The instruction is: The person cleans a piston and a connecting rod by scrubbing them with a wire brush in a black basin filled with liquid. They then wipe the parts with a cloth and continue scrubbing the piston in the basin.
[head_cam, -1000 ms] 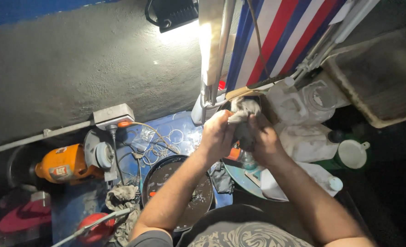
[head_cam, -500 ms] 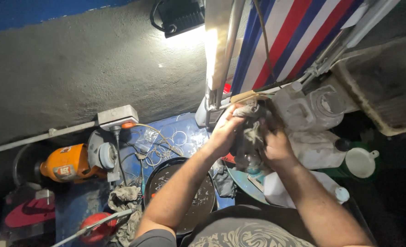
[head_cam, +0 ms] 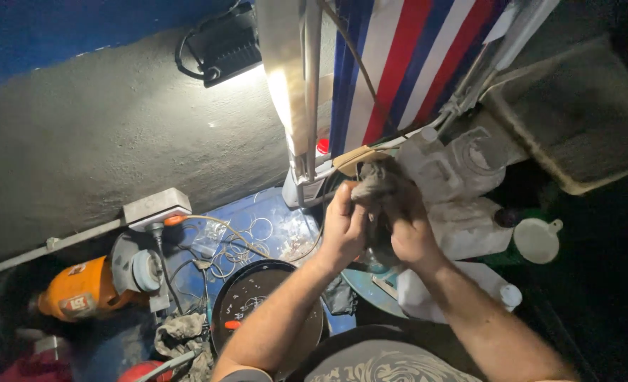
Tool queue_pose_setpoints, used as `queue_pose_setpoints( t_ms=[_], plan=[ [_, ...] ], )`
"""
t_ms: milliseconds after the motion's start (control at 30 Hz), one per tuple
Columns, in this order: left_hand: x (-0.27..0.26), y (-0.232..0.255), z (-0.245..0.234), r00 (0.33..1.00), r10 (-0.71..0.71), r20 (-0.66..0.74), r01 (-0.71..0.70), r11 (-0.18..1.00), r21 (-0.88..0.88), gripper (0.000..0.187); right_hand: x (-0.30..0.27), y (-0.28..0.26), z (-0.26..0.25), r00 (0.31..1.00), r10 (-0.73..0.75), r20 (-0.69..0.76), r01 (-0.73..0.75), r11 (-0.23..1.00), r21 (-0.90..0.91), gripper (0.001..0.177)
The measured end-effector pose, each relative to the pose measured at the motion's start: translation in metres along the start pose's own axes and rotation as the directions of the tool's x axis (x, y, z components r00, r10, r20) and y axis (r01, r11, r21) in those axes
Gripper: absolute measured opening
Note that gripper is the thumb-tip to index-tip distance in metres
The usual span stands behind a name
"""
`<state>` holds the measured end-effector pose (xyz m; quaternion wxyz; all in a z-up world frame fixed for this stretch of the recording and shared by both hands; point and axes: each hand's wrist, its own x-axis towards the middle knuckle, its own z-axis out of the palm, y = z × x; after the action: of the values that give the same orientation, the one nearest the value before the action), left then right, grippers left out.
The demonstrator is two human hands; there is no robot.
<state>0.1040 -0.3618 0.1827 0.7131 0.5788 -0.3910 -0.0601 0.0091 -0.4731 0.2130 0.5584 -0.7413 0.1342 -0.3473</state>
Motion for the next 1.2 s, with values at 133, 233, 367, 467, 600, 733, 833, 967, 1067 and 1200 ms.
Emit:
queue_pose_setpoints(
  t_ms=[133,233,367,467,600,733,833,967,1067,1200],
  plan=[
    [0.005,-0.013,0.002,0.994,-0.099,-0.039,0.097,0.995,-0.037,0.017,0.002,0.028,-0.015,0.989,-0.049,0.137,0.046,0.999,0.021,0.021],
    [0.007,-0.020,0.000,0.988,-0.152,-0.025,0.150,0.988,-0.047,0.019,-0.001,0.050,-0.017,0.978,0.075,0.193,-0.090,0.994,0.069,0.022],
    [0.008,-0.032,-0.001,0.980,-0.186,0.065,0.186,0.982,0.012,0.020,-0.014,0.070,-0.011,0.921,0.363,0.139,-0.348,0.929,-0.122,0.042],
    [0.010,-0.037,0.001,0.984,-0.171,0.057,0.170,0.985,0.019,0.019,-0.007,0.053,0.000,0.875,0.475,0.097,-0.457,0.874,-0.164,0.052],
    [0.019,-0.025,0.000,0.987,-0.139,0.075,0.142,0.989,-0.030,0.012,0.001,0.048,-0.010,0.774,0.629,0.074,-0.603,0.768,-0.218,0.078],
    [0.020,-0.038,-0.002,0.987,-0.123,0.101,0.130,0.990,-0.059,0.014,0.012,0.027,0.002,0.759,0.644,0.093,-0.612,0.755,-0.235,0.076],
    [0.021,-0.042,-0.005,0.985,-0.134,0.114,0.140,0.989,-0.055,0.015,0.023,0.007,0.013,0.743,0.661,0.106,-0.623,0.740,-0.255,0.074],
    [0.025,-0.037,-0.008,0.984,-0.141,0.112,0.146,0.989,-0.037,0.016,0.028,-0.005,0.022,0.735,0.669,0.113,-0.627,0.733,-0.264,0.073],
    [0.025,-0.037,-0.009,0.983,-0.144,0.115,0.148,0.989,-0.028,0.018,0.023,0.001,0.021,0.777,0.618,0.118,-0.588,0.780,-0.214,0.071],
    [0.030,-0.025,-0.010,0.981,-0.143,0.129,0.149,0.988,-0.038,0.017,0.016,0.010,0.016,0.838,0.528,0.139,-0.507,0.847,-0.159,0.066]
  ],
)
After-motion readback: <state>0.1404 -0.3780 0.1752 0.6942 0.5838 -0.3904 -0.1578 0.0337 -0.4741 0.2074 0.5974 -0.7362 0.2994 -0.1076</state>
